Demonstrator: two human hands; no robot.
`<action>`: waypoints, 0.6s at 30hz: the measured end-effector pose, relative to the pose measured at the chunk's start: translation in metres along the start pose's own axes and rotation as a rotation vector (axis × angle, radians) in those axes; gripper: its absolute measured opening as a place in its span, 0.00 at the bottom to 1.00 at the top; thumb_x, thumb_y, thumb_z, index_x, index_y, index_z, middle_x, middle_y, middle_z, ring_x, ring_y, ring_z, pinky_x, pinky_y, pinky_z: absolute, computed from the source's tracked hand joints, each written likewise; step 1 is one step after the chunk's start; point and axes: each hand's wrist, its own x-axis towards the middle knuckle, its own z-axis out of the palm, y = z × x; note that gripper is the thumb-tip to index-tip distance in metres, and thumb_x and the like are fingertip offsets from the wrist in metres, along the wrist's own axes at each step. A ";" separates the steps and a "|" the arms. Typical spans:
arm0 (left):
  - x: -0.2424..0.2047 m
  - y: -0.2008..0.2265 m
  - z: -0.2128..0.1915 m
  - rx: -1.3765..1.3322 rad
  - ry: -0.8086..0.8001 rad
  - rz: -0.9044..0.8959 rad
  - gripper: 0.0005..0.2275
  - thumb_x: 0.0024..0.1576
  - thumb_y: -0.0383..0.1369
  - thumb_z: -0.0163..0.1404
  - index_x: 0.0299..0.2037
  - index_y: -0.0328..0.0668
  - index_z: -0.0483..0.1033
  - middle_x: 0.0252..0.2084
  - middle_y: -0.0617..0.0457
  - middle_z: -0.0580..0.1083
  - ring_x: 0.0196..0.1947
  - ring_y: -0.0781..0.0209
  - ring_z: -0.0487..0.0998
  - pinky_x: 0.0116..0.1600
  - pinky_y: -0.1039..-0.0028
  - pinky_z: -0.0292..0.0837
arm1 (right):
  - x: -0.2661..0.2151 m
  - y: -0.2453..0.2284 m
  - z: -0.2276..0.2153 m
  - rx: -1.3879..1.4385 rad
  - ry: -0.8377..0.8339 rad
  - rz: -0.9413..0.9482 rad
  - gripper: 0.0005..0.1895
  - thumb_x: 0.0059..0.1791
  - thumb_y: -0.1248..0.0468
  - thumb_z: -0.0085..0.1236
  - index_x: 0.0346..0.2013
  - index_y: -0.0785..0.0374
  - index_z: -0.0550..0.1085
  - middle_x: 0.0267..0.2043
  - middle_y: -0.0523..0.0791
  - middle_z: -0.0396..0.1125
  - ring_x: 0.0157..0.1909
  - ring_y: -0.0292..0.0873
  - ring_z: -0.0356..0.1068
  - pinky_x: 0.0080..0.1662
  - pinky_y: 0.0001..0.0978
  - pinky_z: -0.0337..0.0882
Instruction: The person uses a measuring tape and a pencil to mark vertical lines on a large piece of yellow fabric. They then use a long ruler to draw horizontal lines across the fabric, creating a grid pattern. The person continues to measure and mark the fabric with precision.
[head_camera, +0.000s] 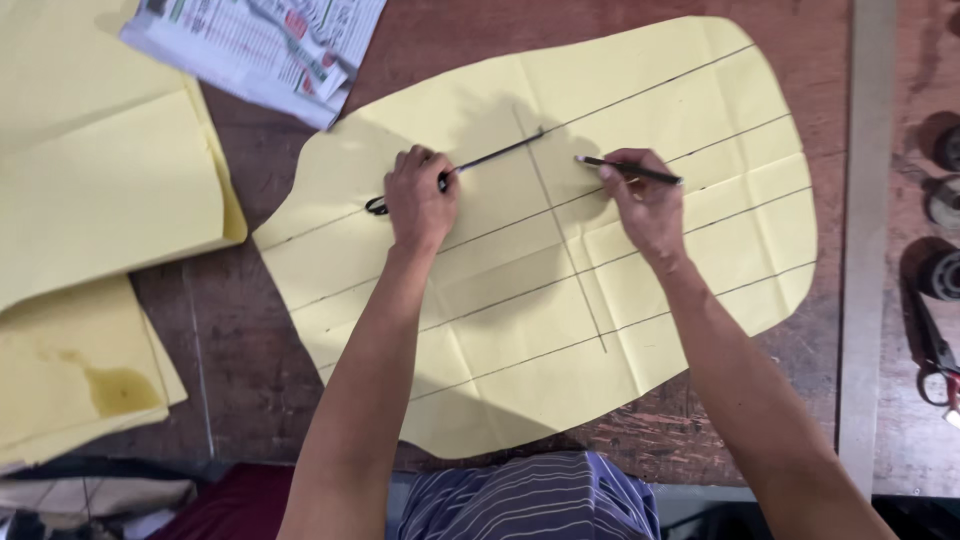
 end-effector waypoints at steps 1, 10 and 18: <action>0.000 0.001 -0.001 -0.003 -0.012 -0.019 0.06 0.50 0.28 0.61 0.31 0.46 0.75 0.39 0.56 0.73 0.43 0.52 0.74 0.41 0.58 0.67 | -0.001 -0.001 0.000 0.025 0.001 -0.010 0.12 0.56 0.64 0.62 0.48 0.70 0.73 0.40 0.44 0.71 0.39 0.33 0.70 0.41 0.24 0.71; 0.003 0.006 -0.004 -0.004 -0.060 -0.060 0.06 0.50 0.29 0.62 0.31 0.46 0.76 0.39 0.58 0.72 0.43 0.55 0.73 0.40 0.59 0.66 | 0.001 -0.012 0.001 0.132 0.039 0.084 0.09 0.59 0.64 0.54 0.45 0.70 0.73 0.35 0.43 0.69 0.35 0.34 0.69 0.41 0.27 0.71; 0.004 0.006 -0.004 0.026 -0.079 -0.065 0.06 0.51 0.29 0.62 0.31 0.47 0.76 0.38 0.59 0.72 0.42 0.56 0.74 0.40 0.59 0.66 | 0.000 -0.015 0.001 0.189 -0.084 0.065 0.15 0.60 0.64 0.45 0.55 0.70 0.74 0.42 0.47 0.74 0.44 0.37 0.73 0.49 0.30 0.74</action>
